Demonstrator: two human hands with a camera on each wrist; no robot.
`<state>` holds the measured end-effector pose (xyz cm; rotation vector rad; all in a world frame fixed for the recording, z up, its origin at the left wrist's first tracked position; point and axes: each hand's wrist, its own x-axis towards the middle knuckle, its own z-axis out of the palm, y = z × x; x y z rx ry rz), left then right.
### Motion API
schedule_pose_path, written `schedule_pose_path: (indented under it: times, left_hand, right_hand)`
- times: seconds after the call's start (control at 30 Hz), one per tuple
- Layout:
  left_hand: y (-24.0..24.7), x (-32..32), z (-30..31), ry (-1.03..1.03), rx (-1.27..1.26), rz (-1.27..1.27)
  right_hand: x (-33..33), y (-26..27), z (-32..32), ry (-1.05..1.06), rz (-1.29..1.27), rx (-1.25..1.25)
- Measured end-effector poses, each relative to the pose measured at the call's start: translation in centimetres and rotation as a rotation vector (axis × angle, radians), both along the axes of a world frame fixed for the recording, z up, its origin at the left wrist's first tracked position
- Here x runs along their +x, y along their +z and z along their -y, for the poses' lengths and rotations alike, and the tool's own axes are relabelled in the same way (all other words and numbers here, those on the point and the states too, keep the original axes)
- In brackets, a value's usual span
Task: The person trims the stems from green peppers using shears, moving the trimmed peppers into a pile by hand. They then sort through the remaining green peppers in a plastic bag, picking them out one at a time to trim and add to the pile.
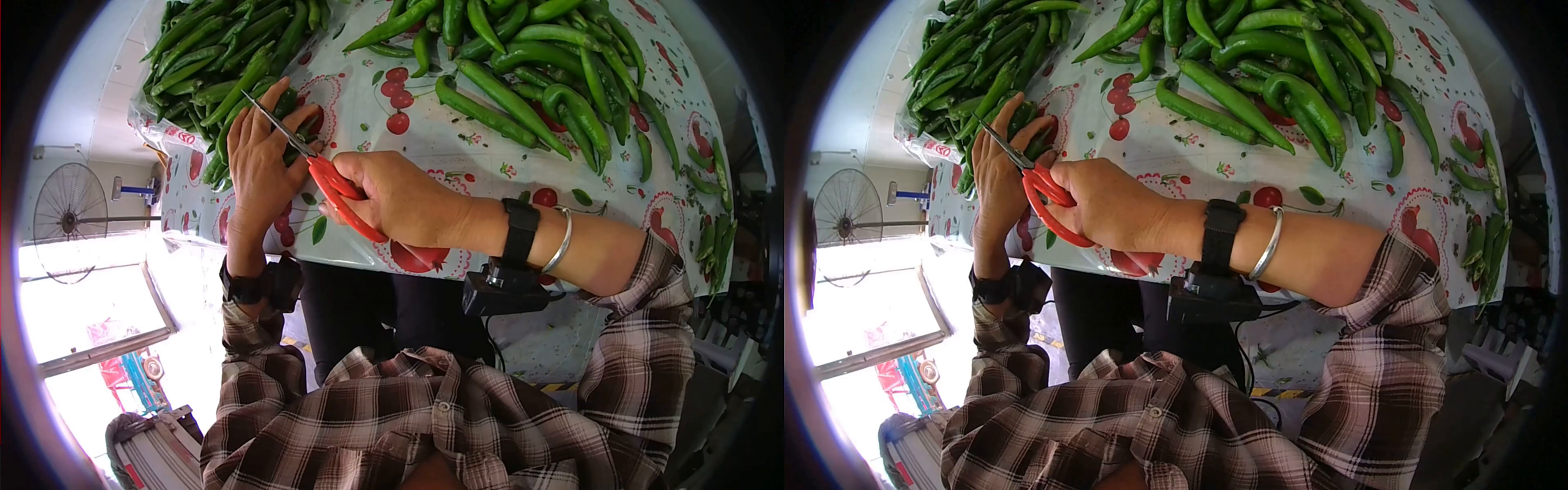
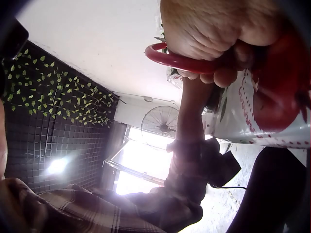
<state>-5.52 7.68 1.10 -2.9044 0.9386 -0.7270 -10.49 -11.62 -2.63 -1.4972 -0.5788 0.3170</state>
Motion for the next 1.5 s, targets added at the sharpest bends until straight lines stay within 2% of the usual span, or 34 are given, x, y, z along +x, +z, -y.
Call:
schedule_pose_path:
  times: [1.13, 1.27, 1.33, 1.5]
  left_hand:
    - [0.0, 0.0, 0.0, 0.004, -0.011, 0.008]
    - [0.1, 0.0, 0.0, 0.015, -0.017, 0.003]
    - [0.0, 0.0, -0.1, 0.009, -0.008, -0.01]
    - [0.1, -0.1, -0.3, 0.003, -0.023, -0.038]
  right_hand:
    - [0.0, -0.1, -0.2, -0.011, -0.032, 0.004]
    - [0.0, 0.5, 0.4, 0.004, -0.012, -0.054]
    - [0.0, 0.4, 0.3, -0.026, 0.046, -0.001]
    - [-0.3, 1.0, 0.5, 0.056, -0.169, 0.083]
